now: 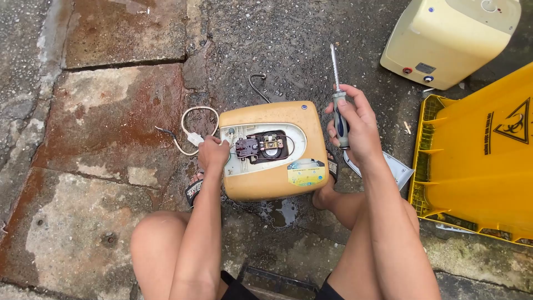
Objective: Disassembling and inspecting the internal components of a small water heater using a screwdriver and manual manipulation of wires.
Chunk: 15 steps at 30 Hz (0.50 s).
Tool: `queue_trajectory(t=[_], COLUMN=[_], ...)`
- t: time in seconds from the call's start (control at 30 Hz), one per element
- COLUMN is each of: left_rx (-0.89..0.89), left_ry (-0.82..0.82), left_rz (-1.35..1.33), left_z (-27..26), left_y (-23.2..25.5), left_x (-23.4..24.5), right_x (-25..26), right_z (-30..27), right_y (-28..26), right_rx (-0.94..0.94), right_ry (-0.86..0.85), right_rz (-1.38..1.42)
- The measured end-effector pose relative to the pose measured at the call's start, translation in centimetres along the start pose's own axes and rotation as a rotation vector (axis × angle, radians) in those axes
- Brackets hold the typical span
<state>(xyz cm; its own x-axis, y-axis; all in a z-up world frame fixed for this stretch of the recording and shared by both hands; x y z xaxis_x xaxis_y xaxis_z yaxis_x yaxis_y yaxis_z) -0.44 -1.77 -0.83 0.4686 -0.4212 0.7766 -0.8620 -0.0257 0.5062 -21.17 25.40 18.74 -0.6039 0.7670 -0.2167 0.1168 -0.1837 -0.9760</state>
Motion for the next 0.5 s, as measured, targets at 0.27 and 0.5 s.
queue_trajectory(t=[0.27, 0.5], left_rx=[-0.592, -0.634], left_ry=[-0.561, -0.853], left_rz=[-0.400, -0.747], left_z=[-15.5, -19.3], left_y=[13.7, 16.0], left_x=[7.5, 5.7], right_x=[-3.2, -4.5], right_z=[-0.5, -0.7], right_y=[2.5, 4.0], right_rx=[0.074, 0.118], right_ry=[-0.087, -0.110], right_rz=[0.087, 0.030])
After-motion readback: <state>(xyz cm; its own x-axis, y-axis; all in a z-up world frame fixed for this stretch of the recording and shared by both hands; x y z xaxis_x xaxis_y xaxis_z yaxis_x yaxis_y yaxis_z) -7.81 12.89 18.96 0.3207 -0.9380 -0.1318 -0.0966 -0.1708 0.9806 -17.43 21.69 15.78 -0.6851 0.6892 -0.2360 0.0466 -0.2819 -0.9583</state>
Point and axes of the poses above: each hand's wrist, its own z-axis towards the middle knuckle, its own x-axis out of the back of the hand, y = z × x, the point moved 2 cm from there along z, towards the middle knuckle, and after that the axes turned 3 degrees about y, right-handed, at the moved point
